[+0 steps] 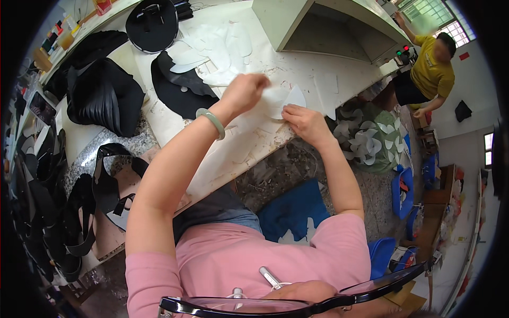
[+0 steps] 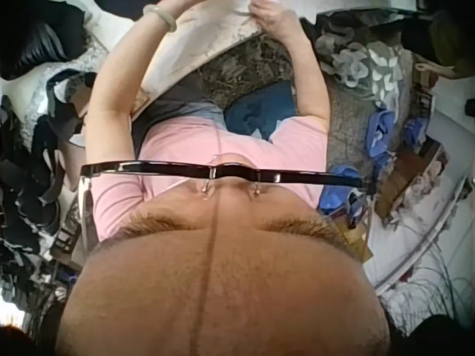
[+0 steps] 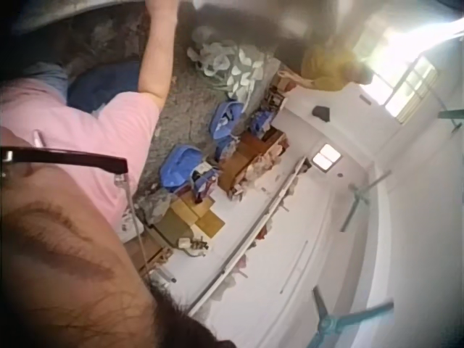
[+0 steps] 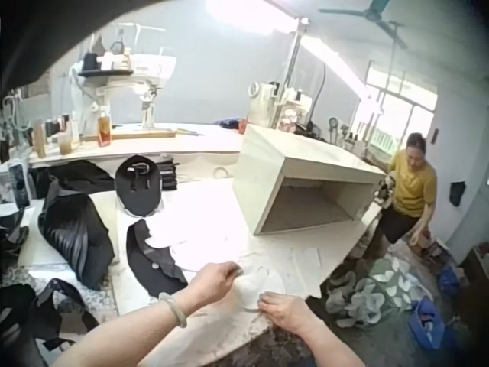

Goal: The person attaches white padding pieces onto shoe components by hand, then aligns and presses the shoe upper pieces together.

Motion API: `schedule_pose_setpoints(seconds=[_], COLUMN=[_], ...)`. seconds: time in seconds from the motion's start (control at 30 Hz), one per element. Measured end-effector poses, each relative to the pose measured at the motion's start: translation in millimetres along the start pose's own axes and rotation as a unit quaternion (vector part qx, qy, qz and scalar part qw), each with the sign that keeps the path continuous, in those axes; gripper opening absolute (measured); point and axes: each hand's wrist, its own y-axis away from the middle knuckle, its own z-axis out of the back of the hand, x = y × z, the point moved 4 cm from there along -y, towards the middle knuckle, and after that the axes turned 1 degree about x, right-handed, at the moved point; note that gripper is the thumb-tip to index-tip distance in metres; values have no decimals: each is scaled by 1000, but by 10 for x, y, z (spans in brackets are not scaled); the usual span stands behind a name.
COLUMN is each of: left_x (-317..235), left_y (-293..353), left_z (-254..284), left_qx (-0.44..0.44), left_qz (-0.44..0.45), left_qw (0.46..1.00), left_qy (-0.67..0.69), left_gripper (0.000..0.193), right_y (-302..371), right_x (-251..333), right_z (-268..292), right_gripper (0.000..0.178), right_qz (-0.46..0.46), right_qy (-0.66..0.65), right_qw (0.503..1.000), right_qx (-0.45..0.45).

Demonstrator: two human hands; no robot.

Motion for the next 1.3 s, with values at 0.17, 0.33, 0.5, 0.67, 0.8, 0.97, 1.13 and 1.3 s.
schedule_pose_setpoints(seconds=[0.17,0.33,0.5,0.67,0.8,0.97,1.13,1.3], left_x=[176,-248,-334,-311,-205,-184,-13,113], left_y=[100,875,1855,2839,3531,4142,4334,4239], left_z=[690,787,643,689,668,605,764,910], left_qx=[-327,-149,-59,-81,-148,-223,-322,-305], left_qz=[46,75,126,261,287,306,327,319], left_qw=[832,800,874,839,820,834,840,883], left_qy=[445,576,465,470,474,401,289,162], left_gripper=[29,44,48,34,29,24,23,29], right_y=[-63,-250,-649,-778,-755,-546,-672,-831], right_x=[69,182,1305,1935,2322,2693,2922,2975], right_z=[-1,317,487,248,24,-93,-266,-357], right_gripper=[22,30,30,21,19,15,13,26], right_qz=[-95,-198,-190,-182,-188,-177,-176,-184], right_qy=[-72,-260,-622,-675,-743,-707,-663,-656], right_qw=[992,941,759,712,625,632,676,694], right_qx=[45,-85,-34,59,148,262,271,232])
